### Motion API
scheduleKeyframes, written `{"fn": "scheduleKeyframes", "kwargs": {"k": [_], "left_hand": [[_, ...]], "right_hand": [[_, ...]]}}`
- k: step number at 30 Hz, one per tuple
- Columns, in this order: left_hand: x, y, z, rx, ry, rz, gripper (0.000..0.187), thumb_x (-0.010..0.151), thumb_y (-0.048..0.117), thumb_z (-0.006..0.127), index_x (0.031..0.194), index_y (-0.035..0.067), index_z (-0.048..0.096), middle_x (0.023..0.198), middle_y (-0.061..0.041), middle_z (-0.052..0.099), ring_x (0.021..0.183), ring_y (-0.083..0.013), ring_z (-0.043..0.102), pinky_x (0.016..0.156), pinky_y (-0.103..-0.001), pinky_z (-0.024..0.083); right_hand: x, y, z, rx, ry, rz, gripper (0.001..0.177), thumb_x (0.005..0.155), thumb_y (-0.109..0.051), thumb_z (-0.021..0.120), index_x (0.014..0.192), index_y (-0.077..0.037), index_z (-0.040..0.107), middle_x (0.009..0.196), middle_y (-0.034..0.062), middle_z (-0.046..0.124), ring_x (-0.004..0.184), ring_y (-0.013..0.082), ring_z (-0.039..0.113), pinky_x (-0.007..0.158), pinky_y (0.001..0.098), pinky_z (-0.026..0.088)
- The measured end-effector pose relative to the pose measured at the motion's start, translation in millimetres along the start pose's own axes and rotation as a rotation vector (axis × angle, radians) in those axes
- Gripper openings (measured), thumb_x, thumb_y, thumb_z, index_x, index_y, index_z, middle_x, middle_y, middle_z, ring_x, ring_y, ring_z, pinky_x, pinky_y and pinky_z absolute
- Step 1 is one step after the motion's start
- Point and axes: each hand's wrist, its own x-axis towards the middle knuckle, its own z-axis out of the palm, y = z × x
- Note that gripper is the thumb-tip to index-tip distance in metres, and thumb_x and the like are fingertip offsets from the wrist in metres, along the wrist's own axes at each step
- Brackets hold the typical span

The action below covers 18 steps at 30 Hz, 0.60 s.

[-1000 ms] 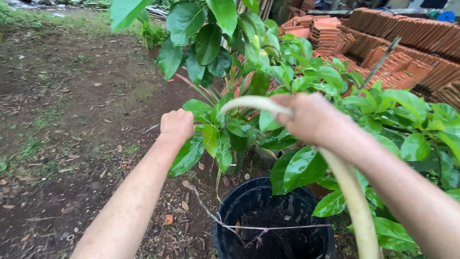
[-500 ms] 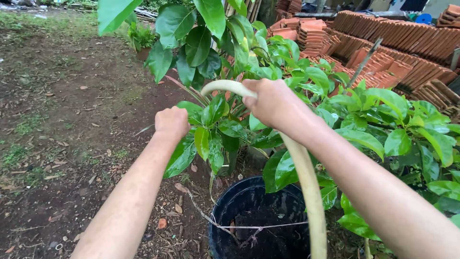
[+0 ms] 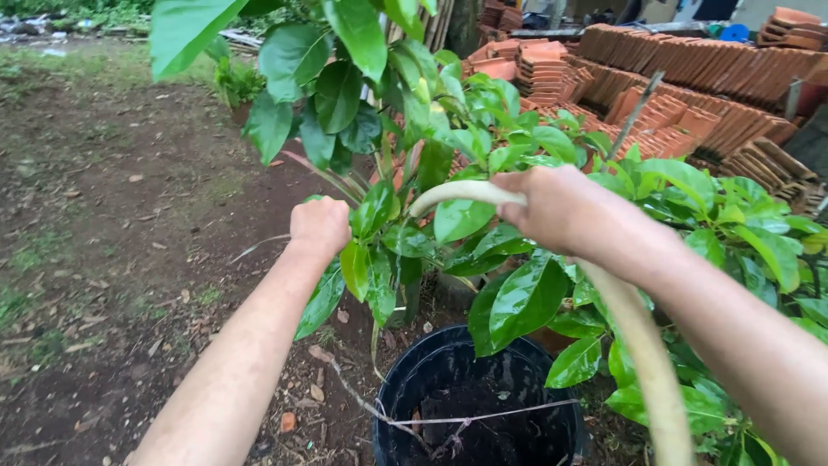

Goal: Watering various plants in a garden area using a hose, moving between different potted and ground-planted targets.

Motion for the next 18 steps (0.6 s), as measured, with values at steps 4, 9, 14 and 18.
{"fn": "scheduleKeyframes", "kwargs": {"k": [4, 9, 14, 18], "left_hand": [[14, 30, -14, -0.029, 0.037, 0.056, 0.027, 0.088, 0.022, 0.062, 0.1, 0.003, 0.079, 0.099, -0.018, 0.079, 0.1, -0.0391, 0.076, 0.088, -0.055, 0.06], [24, 68, -26, -0.08, 0.094, 0.136, 0.025, 0.088, 0.017, 0.061, 0.098, 0.001, 0.078, 0.096, -0.021, 0.078, 0.097, -0.0407, 0.076, 0.085, -0.056, 0.06], [27, 103, -25, -0.099, 0.063, 0.199, 0.024, 0.087, 0.02, 0.062, 0.094, 0.005, 0.079, 0.093, -0.019, 0.078, 0.095, -0.0403, 0.077, 0.083, -0.056, 0.061], [21, 139, -16, -0.103, 0.046, 0.265, 0.025, 0.087, 0.018, 0.061, 0.094, 0.003, 0.08, 0.092, -0.02, 0.079, 0.094, -0.0406, 0.078, 0.083, -0.055, 0.061]], "right_hand": [[23, 38, -15, -0.005, 0.145, 0.038, 0.046, 0.095, -0.029, 0.059, 0.141, -0.025, 0.064, 0.118, 0.0319, 0.07, 0.073, 0.0437, 0.078, 0.071, 0.0512, 0.067], [61, 93, -40, -0.002, 0.424, 0.104, 0.043, 0.094, -0.037, 0.062, 0.137, -0.037, 0.066, 0.121, 0.0246, 0.071, 0.109, 0.0445, 0.069, 0.094, 0.0557, 0.056], [47, 124, -32, -0.016, 0.399, 0.182, 0.042, 0.091, -0.038, 0.063, 0.133, -0.036, 0.069, 0.118, 0.023, 0.073, 0.11, 0.0441, 0.069, 0.097, 0.0535, 0.055], [23, 175, -28, -0.079, 0.396, 0.317, 0.042, 0.091, -0.045, 0.061, 0.133, -0.04, 0.069, 0.117, 0.0203, 0.075, 0.11, 0.0412, 0.07, 0.095, 0.0522, 0.056]]}}
